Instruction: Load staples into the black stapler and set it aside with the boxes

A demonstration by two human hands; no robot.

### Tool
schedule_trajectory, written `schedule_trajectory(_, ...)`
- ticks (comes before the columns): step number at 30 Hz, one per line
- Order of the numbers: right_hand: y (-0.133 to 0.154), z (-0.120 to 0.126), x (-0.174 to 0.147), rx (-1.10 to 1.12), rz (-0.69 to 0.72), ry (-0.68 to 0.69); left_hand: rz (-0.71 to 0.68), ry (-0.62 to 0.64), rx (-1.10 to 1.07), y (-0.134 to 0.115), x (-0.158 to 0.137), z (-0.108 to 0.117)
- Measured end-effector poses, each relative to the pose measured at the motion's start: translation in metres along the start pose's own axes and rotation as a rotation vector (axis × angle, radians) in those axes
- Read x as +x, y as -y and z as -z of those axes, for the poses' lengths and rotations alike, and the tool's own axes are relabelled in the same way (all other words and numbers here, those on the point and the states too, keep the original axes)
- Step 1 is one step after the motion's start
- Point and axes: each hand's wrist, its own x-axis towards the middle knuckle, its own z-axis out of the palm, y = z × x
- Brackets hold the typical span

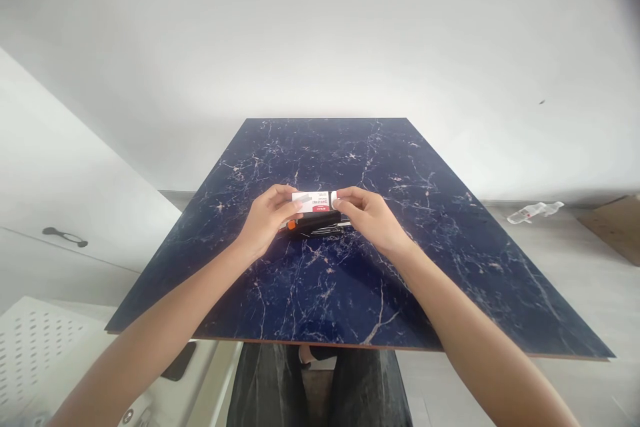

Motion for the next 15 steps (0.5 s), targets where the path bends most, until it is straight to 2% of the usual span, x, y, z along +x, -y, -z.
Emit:
schedule_trajectory(9,-0.009,-0.003,0.002,0.019,0.006,-0.045,-0.089,0.011,0.082,0.002,-0.002,-0.001)
schedule_trajectory(15,0.002,-0.003,-0.002,-0.044,0.110,0.053,-0.124,-0.040,0.088,0.002,-0.003,-0.007)
